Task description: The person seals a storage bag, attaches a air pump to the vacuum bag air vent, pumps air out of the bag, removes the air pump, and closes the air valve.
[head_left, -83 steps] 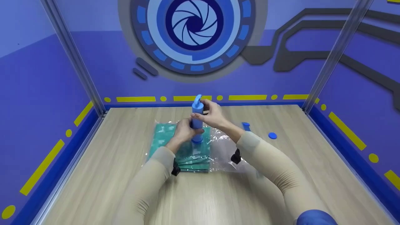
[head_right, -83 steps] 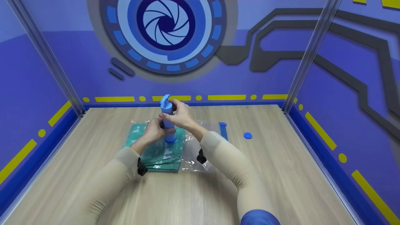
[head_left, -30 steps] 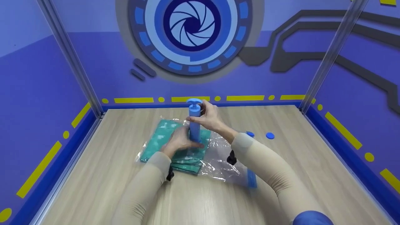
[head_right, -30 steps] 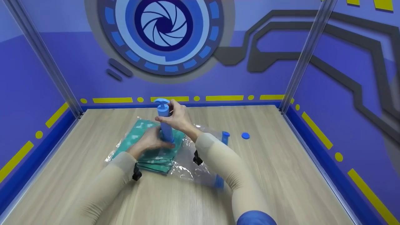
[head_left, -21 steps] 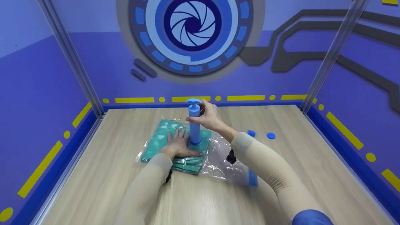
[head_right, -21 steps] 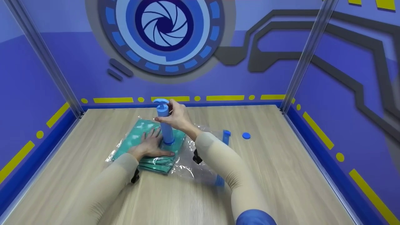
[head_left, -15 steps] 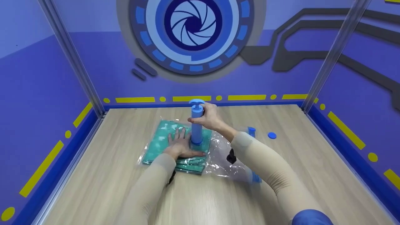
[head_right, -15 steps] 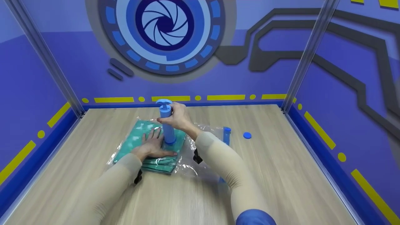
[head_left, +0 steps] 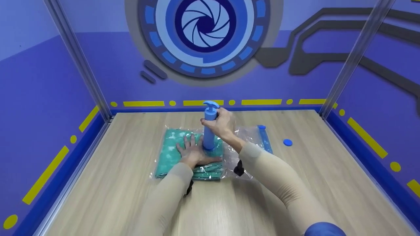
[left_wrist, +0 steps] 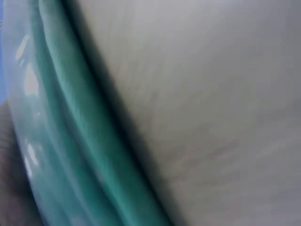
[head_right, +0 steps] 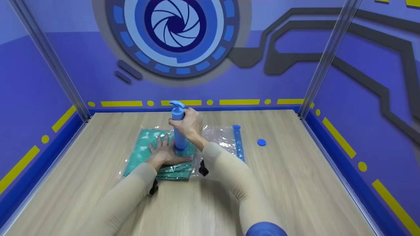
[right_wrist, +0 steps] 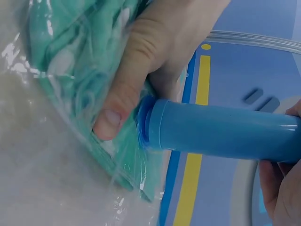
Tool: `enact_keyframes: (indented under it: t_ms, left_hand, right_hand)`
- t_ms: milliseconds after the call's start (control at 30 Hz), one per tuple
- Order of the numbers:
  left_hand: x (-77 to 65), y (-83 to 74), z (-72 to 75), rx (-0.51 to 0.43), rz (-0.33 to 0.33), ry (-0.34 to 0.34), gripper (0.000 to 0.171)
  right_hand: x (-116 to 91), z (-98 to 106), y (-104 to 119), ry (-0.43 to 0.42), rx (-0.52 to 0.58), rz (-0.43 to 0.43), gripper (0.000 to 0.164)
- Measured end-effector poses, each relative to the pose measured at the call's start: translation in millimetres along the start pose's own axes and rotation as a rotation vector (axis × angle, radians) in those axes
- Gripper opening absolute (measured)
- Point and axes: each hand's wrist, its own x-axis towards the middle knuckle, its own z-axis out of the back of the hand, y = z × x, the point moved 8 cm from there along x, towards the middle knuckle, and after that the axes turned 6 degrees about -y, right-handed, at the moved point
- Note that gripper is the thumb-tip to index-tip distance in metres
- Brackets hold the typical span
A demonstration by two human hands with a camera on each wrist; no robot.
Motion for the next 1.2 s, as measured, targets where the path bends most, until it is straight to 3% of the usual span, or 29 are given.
enact_keyframes:
  t_ms: [100,300,400,600,800,900,1000,1200]
  left_hand:
    - [-0.2,0.6,2.1,-0.006,0.011,-0.002,0.146]
    - [-3.8,1.2,6.3,-0.002,0.030,-0.001,0.149]
    - [-3.8,2.0,3.9,-0.008,0.036,0.017,0.149]
    - [-3.7,2.5,-0.4,-0.023,0.039,0.045,0.148]
    - [-4.5,-2.8,4.8,-0.030,0.032,0.034,0.146]
    - [-4.7,-4.0,5.0,-0.020,0.032,0.034,0.148]
    - [-5.9,-4.4,4.5,-0.011,0.028,0.036,0.149]
    - [-7.5,-1.2,3.1,-0.019,0.034,0.045,0.148]
  right_hand:
    - [4.4,-1.9,1.7,0.077,0.021,0.018,0.047]
    - [4.7,-13.6,4.5,0.400,0.151,0.088,0.053]
    - [1.8,-15.8,3.2,0.464,0.148,0.117,0.055]
    - [-1.7,-18.8,3.4,0.371,0.082,0.133,0.051]
    - [-10.1,-13.1,17.1,0.171,-0.024,0.205,0.051]
    - [-13.1,-9.3,14.8,0.106,-0.032,0.162,0.050]
    - [-15.3,-7.0,8.7,0.076,-0.010,0.102,0.049]
    - [-16.0,-8.6,4.5,0.084,0.034,0.091,0.048]
